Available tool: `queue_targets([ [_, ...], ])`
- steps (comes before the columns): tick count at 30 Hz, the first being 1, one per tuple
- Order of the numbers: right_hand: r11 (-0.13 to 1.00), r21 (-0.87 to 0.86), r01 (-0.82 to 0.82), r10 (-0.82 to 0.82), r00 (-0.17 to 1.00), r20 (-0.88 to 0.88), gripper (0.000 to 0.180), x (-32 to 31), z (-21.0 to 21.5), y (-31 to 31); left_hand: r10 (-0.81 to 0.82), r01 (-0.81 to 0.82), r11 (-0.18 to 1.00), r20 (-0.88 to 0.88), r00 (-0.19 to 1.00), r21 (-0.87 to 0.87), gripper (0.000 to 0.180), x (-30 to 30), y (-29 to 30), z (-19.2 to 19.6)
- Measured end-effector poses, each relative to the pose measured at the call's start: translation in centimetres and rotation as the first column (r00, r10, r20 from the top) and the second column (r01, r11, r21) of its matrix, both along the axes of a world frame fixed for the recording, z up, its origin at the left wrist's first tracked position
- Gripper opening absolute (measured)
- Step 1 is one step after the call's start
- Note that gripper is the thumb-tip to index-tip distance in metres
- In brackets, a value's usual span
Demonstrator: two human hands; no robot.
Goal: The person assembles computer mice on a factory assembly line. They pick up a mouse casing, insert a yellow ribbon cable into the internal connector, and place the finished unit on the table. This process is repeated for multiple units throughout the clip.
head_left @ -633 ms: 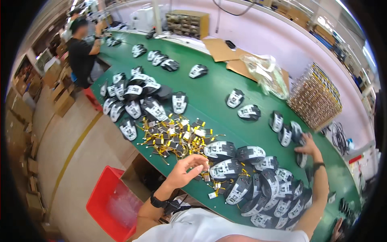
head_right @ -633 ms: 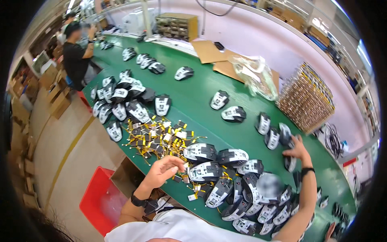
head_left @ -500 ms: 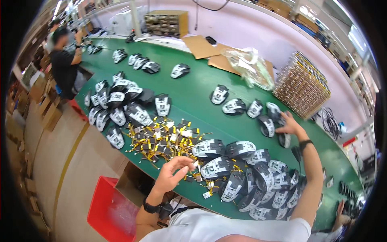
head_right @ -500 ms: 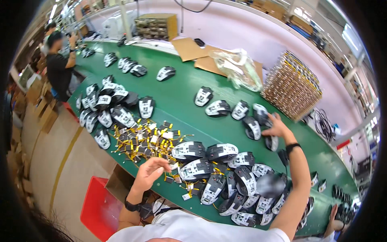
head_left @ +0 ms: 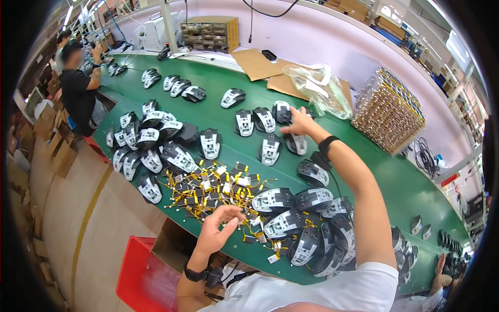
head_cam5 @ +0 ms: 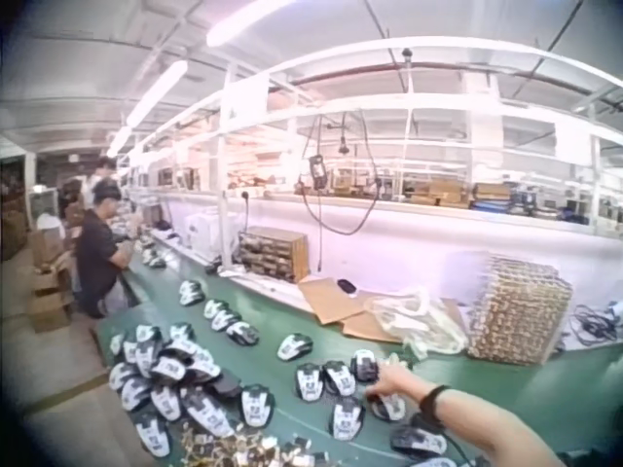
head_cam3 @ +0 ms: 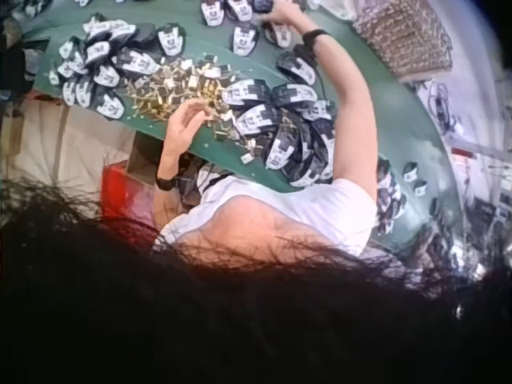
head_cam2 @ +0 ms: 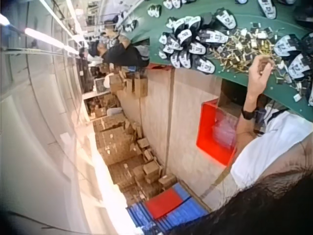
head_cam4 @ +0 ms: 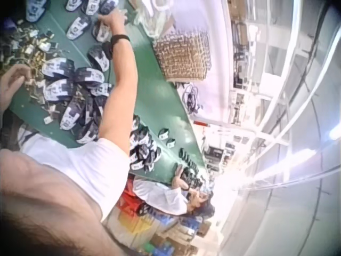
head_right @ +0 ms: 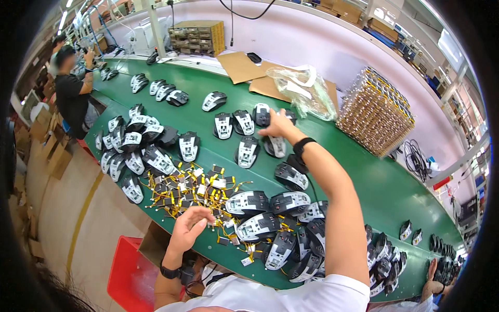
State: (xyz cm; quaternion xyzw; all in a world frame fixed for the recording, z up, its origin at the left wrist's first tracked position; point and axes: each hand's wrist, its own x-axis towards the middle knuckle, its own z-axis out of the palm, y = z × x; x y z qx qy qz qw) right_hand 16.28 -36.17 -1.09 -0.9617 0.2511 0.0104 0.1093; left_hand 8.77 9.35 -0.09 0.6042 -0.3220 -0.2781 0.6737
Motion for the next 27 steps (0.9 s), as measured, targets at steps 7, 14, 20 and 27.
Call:
queue_targets([
  [7,0.976,-0.013,-0.217,0.192,0.833,0.518,0.065,5.3,3.8,0.8,-0.048,0.048,0.999,0.003,0.999,-0.013,0.027,1.4,-1.9,1.8],
  [14,0.931,0.179,-0.320,0.366,0.838,-0.405,0.074,-11.4,6.8,3.1,-0.084,0.083,0.996,0.027,0.996,0.018,0.026,1.0,-1.9,1.7],
  [20,0.954,-0.057,-0.295,0.261,0.908,-0.327,0.079,-18.7,2.5,4.6,-0.168,0.161,0.977,-0.037,0.985,-0.139,0.028,-1.2,-3.6,1.2],
  [27,0.952,0.278,-0.128,0.139,0.990,-0.020,0.076,-16.1,6.3,4.2,-0.016,-0.004,0.979,-0.097,0.995,-0.203,0.041,-3.3,-2.9,0.9],
])
